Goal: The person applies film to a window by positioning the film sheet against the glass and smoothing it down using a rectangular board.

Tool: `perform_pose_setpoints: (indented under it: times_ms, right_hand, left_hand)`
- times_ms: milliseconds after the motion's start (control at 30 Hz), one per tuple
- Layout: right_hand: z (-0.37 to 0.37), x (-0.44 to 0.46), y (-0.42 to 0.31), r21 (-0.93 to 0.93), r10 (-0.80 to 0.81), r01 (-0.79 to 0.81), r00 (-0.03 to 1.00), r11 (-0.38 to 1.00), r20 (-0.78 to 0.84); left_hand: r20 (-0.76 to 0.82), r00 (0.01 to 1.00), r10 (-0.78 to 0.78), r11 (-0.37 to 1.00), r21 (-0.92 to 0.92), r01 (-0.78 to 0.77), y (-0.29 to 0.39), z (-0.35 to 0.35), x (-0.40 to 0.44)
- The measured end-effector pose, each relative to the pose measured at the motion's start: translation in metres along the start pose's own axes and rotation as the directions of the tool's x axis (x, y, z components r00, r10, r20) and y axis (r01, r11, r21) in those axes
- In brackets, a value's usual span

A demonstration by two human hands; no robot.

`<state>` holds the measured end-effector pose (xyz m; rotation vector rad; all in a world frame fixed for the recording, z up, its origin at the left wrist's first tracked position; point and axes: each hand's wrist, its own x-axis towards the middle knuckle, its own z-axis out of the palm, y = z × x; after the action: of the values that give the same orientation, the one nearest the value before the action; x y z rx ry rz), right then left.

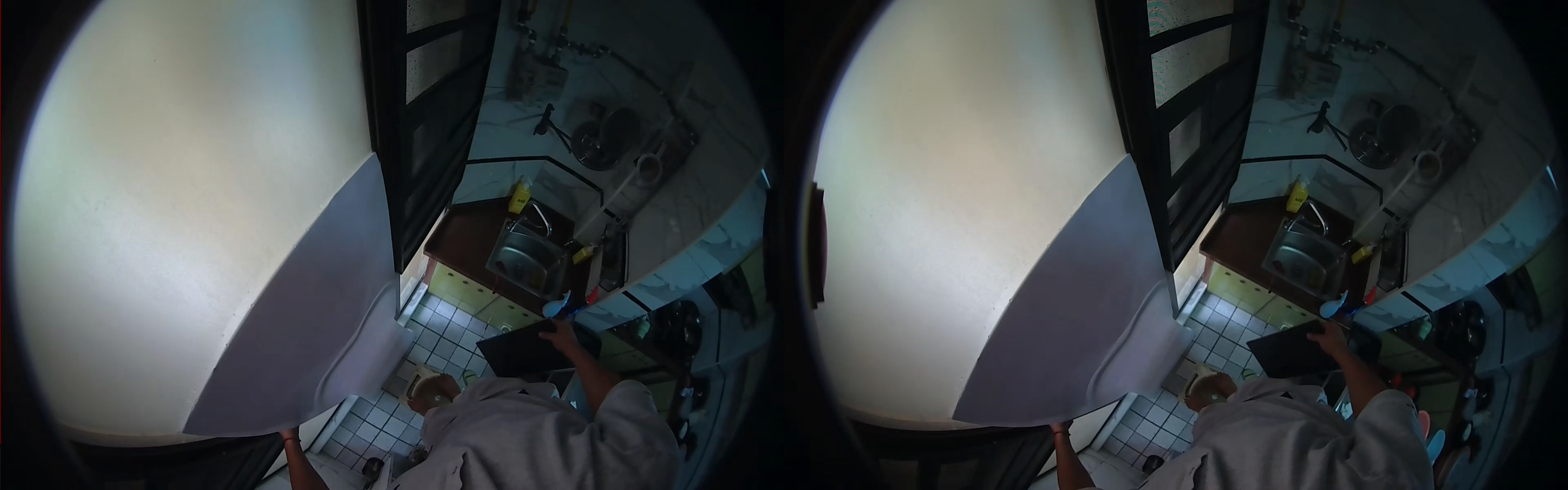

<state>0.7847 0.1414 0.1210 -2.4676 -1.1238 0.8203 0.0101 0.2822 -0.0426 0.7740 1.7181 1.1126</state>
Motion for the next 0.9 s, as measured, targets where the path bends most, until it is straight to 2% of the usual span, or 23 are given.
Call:
perform_pose_setpoints:
  times_ms: [200,433,500,600,900]
  right_hand:
    - [-0.002,0.004,0.004,0.046,-0.007,0.005,0.999,0.999,0.033]
    - [0.0,0.016,0.019,0.005,-0.08,0.08,0.996,0.997,-0.046]
    - [-0.005,0.015,0.011,0.019,-0.071,0.072,0.997,0.997,-0.037]
    - [-0.011,0.009,-0.01,-0.004,-0.137,0.137,0.984,0.991,-0.11]
    - [-0.004,0.027,-0.005,-0.01,-0.123,0.124,0.992,0.992,0.012]
  left_hand:
    - [0.012,0.999,-0.035,0.998,0.048,0.035,-0.01,0.0,0.001]
    - [0.029,0.997,-0.07,0.992,0.11,0.066,-0.021,0.007,0.01]
    - [0.03,0.997,-0.077,0.99,0.123,0.073,-0.026,0.007,0.012]
    - [0.037,0.995,-0.096,0.984,0.152,0.089,-0.034,0.009,0.017]
    - [0.064,0.987,-0.148,0.961,0.243,0.129,-0.066,0.014,0.018]
